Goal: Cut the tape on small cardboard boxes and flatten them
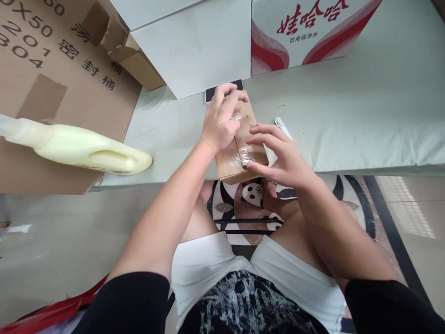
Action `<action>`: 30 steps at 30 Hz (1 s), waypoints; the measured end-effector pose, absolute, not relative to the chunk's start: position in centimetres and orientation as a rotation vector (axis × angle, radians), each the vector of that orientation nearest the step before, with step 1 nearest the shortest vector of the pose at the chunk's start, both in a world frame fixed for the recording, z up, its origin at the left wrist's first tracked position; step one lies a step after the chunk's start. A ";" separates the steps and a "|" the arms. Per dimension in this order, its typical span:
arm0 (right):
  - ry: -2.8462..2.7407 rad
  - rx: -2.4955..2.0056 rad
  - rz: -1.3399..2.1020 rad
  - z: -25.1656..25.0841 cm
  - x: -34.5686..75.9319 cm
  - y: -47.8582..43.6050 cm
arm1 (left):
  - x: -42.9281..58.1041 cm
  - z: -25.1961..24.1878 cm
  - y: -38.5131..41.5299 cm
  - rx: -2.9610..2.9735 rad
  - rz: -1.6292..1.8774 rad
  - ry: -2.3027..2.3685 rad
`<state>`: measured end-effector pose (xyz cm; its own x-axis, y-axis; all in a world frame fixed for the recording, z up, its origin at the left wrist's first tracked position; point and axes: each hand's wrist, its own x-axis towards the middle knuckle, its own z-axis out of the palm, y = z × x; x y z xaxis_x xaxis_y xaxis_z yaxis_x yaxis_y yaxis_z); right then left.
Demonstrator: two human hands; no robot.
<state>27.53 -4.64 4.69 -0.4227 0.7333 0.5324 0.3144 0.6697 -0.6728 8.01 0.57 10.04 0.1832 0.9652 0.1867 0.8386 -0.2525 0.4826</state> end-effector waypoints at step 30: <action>-1.692 -0.678 0.005 1.8 25.0 -6.0 | 6.5 7.9 1.2 2.052 1.042 1.848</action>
